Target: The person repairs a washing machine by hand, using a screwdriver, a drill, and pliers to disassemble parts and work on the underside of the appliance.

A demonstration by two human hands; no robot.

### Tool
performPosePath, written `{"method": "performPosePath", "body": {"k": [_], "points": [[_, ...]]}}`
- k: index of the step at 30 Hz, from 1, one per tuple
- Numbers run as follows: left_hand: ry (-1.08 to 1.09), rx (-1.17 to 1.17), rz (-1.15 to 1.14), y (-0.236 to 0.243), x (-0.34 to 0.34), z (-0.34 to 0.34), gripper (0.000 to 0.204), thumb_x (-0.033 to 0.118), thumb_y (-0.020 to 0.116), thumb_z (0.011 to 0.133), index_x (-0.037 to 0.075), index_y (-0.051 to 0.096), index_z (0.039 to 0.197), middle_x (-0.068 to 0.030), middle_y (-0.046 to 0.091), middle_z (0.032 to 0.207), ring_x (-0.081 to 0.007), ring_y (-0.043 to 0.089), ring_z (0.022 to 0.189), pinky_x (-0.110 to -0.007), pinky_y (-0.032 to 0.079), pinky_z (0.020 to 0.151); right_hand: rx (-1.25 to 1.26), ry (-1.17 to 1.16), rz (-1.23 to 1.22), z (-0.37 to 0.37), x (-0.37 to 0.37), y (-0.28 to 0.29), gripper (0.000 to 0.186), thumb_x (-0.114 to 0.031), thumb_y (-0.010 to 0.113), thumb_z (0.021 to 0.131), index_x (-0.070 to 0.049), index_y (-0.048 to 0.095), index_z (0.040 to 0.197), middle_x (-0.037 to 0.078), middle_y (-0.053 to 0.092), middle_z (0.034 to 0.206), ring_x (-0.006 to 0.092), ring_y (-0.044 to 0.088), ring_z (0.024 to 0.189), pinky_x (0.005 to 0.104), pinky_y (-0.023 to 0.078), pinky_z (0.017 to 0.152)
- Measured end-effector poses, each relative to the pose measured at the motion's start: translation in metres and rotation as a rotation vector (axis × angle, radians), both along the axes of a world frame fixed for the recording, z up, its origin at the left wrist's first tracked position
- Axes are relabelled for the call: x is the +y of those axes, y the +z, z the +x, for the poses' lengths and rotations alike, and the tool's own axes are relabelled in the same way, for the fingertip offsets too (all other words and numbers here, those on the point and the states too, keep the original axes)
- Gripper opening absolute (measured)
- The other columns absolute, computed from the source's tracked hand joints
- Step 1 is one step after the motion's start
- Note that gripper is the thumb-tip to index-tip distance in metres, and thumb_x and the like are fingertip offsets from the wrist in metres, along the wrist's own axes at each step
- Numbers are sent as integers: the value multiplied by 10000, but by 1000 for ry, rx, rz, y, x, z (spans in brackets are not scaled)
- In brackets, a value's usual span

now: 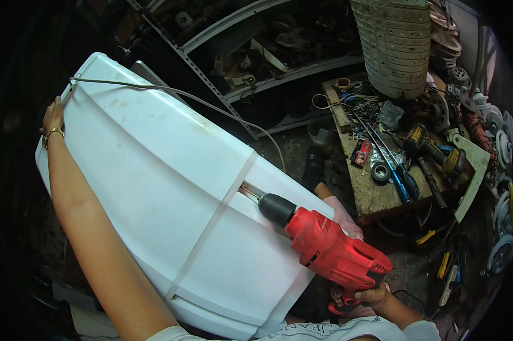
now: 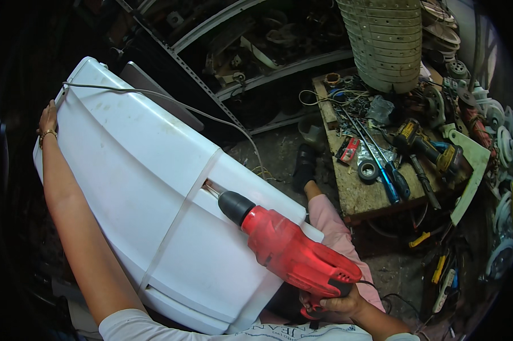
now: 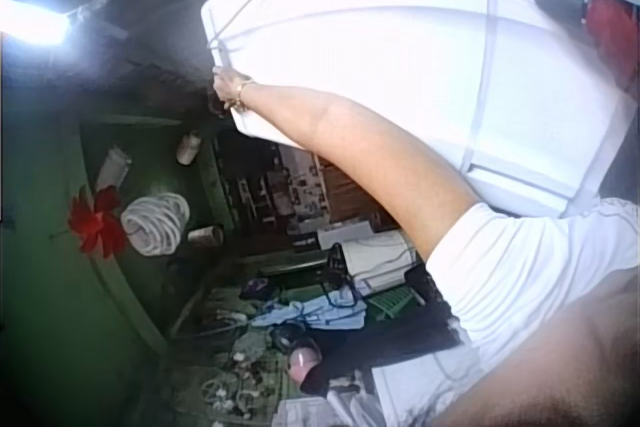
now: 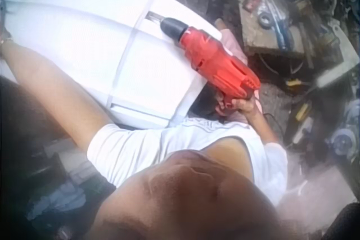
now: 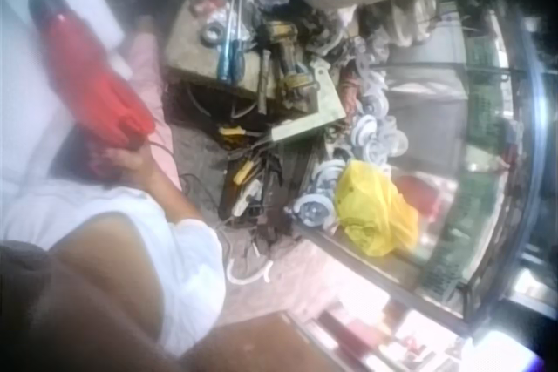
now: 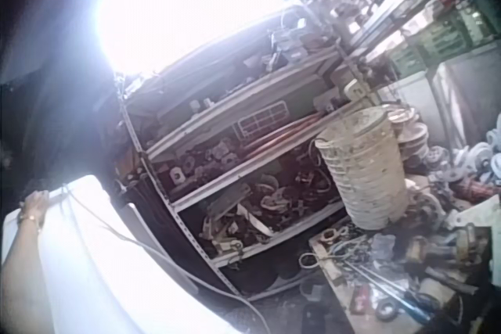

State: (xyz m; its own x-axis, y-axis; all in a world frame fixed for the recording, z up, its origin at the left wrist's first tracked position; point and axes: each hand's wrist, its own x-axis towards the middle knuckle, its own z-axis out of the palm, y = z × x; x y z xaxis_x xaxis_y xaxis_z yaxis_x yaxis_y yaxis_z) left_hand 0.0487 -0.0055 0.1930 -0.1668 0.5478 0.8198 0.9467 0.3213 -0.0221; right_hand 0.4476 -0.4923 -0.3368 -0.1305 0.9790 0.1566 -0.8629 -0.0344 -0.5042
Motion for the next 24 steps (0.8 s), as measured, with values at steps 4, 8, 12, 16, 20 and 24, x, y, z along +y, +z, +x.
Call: {"method": "performPosePath", "body": {"k": [4,8,12,16,20,24], "points": [[-3,-15,-22,0,1,-1,670,594,232,888,205,517,1353,-136,523,1360,-388,412,1309,-617,67,1089,-2,12,24,1,0,-1,639,-94,704,782,39,391,1323,196,608,1008,265,617,884,380,516,743],[21,-24,-39,0,1,1,666,596,226,894,211,515,1355,-131,519,1366,-388,406,1314,-620,64,1091,22,26,16,0,0,0,634,-101,705,784,41,394,1317,195,611,1001,260,617,873,381,514,742],[-8,-41,-45,0,0,2,665,596,228,896,209,513,1356,-124,515,1371,-390,400,1318,-623,63,1091,10,1,-5,1,1,3,630,-108,705,785,38,397,1315,191,614,989,259,618,865,377,513,741],[-2,-32,-53,2,2,0,666,596,230,897,208,500,1366,-120,506,1381,-397,393,1321,-635,64,1086,6,3,15,2,1,5,615,-92,693,781,34,406,1310,188,616,983,261,620,864,371,513,738],[27,-44,-66,5,8,-5,684,614,224,898,204,461,1393,-124,484,1400,-413,376,1327,-661,65,1076,18,21,-11,7,-1,8,608,-70,679,769,33,413,1306,183,621,994,265,630,889,374,518,754],[-19,-24,-78,14,26,-26,698,616,247,912,155,450,1397,-126,449,1428,-414,349,1340,-649,117,1079,-5,97,12,27,-10,24,731,-100,733,725,9,379,1355,205,563,1209,275,585,1096,368,505,887]]}}
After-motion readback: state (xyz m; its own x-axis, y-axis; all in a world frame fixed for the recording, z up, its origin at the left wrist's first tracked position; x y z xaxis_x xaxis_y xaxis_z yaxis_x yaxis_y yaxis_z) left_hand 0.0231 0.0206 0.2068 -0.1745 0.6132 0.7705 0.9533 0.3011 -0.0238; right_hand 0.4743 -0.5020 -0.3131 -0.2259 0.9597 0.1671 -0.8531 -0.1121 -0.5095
